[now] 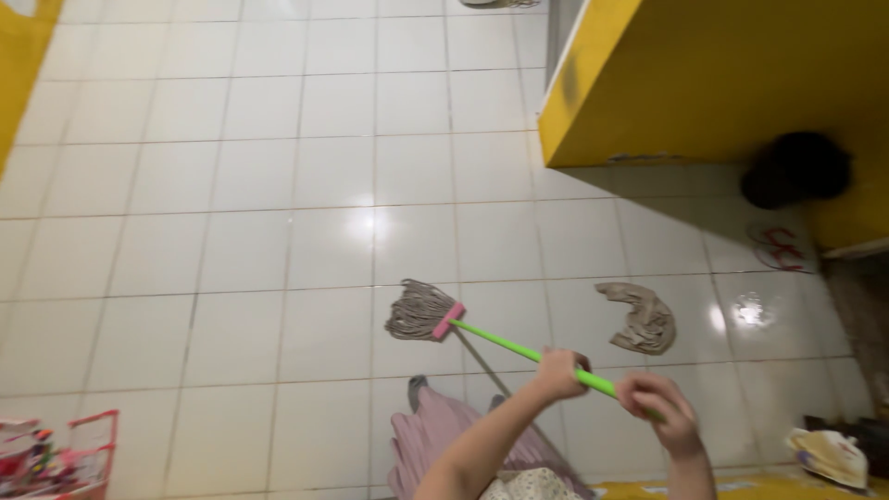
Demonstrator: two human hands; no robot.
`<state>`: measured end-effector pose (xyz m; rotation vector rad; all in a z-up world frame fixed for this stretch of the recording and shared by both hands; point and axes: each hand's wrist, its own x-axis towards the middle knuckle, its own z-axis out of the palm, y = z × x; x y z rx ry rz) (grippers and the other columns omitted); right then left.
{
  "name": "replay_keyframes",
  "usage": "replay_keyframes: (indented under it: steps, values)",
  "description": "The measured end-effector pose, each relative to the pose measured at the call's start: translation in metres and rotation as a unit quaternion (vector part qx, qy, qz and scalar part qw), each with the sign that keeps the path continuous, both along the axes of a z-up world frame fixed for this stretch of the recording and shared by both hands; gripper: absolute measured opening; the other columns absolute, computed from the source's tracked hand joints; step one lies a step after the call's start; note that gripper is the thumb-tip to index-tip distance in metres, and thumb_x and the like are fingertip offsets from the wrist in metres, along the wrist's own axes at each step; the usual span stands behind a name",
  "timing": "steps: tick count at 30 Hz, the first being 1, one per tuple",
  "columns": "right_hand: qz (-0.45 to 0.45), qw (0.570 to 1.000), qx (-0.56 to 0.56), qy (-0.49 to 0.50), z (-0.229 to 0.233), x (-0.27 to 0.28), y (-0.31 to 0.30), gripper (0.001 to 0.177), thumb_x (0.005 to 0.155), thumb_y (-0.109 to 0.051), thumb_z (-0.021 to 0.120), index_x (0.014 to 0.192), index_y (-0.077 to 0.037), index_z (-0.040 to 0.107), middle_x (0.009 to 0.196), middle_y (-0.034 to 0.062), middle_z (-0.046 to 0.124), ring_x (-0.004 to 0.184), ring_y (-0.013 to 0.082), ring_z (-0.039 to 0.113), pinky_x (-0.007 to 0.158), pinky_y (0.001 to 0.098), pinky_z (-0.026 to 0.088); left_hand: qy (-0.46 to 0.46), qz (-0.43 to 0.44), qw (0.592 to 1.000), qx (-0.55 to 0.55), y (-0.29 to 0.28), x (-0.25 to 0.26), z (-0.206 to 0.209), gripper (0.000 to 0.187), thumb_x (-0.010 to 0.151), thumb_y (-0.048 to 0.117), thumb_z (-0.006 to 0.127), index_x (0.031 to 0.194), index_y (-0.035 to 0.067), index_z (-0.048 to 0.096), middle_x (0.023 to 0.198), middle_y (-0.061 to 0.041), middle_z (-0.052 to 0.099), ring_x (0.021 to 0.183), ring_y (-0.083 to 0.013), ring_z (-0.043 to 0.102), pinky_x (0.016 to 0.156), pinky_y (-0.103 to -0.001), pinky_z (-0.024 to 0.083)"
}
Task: The recorder is mopping a white tiled floor in a room with yellow and blue walls.
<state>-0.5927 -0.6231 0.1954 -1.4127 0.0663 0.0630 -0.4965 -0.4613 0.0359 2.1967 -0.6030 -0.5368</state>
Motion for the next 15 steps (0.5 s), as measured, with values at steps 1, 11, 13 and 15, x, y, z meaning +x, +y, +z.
replay_keyframes:
  steps: [1, 11, 13, 15]
  values:
    - [-0.063, 0.998, -0.003, 0.021, 0.014, -0.013, -0.012, 0.024, 0.086, -0.003, 0.050, 0.104, 0.006, 0.063, 0.081, 0.0139, 0.064, 0.063, 0.0147, 0.049, 0.057, 0.0285, 0.040, -0.012, -0.039, 0.999, -0.021, -0.028, -0.011, -0.004, 0.019, 0.069, 0.033, 0.077, 0.086, 0.024, 0.078, 0.082, -0.009, 0.075, 0.086, -0.0333, 0.072, 0.101, -0.061, 0.044]
    - [-0.056, 0.996, -0.003, 0.066, -0.002, -0.112, -0.140, 0.023, 0.086, -0.016, 0.052, 0.093, 0.006, 0.053, 0.071, 0.0132, 0.051, 0.062, 0.0173, 0.041, 0.060, 0.0313, 0.033, 0.029, -0.221, 0.973, -0.061, -0.172, -0.081, 0.016, 0.030, 0.074, 0.040, 0.070, 0.093, 0.018, 0.077, 0.093, -0.014, 0.076, 0.090, -0.0356, 0.072, 0.079, -0.047, 0.057]
    - [0.023, 0.999, 0.021, 0.010, -0.021, -0.107, -0.168, 0.023, 0.089, -0.018, 0.055, 0.093, 0.005, 0.053, 0.068, 0.0116, 0.052, 0.063, 0.0196, 0.045, 0.064, 0.0353, 0.037, 0.030, -0.213, 0.975, -0.057, -0.178, -0.085, 0.016, 0.029, 0.075, 0.040, 0.069, 0.092, 0.017, 0.077, 0.093, -0.014, 0.077, 0.090, -0.0353, 0.073, 0.079, -0.046, 0.058]
    - [0.103, 0.992, 0.049, -0.048, -0.047, -0.097, -0.191, 0.025, 0.093, -0.021, 0.059, 0.093, 0.003, 0.053, 0.064, 0.0101, 0.052, 0.065, 0.0220, 0.049, 0.069, 0.0395, 0.041, 0.027, -0.204, 0.977, -0.051, -0.177, -0.080, 0.014, 0.029, 0.076, 0.040, 0.067, 0.091, 0.017, 0.077, 0.093, -0.014, 0.077, 0.091, -0.0350, 0.073, 0.079, -0.046, 0.058]
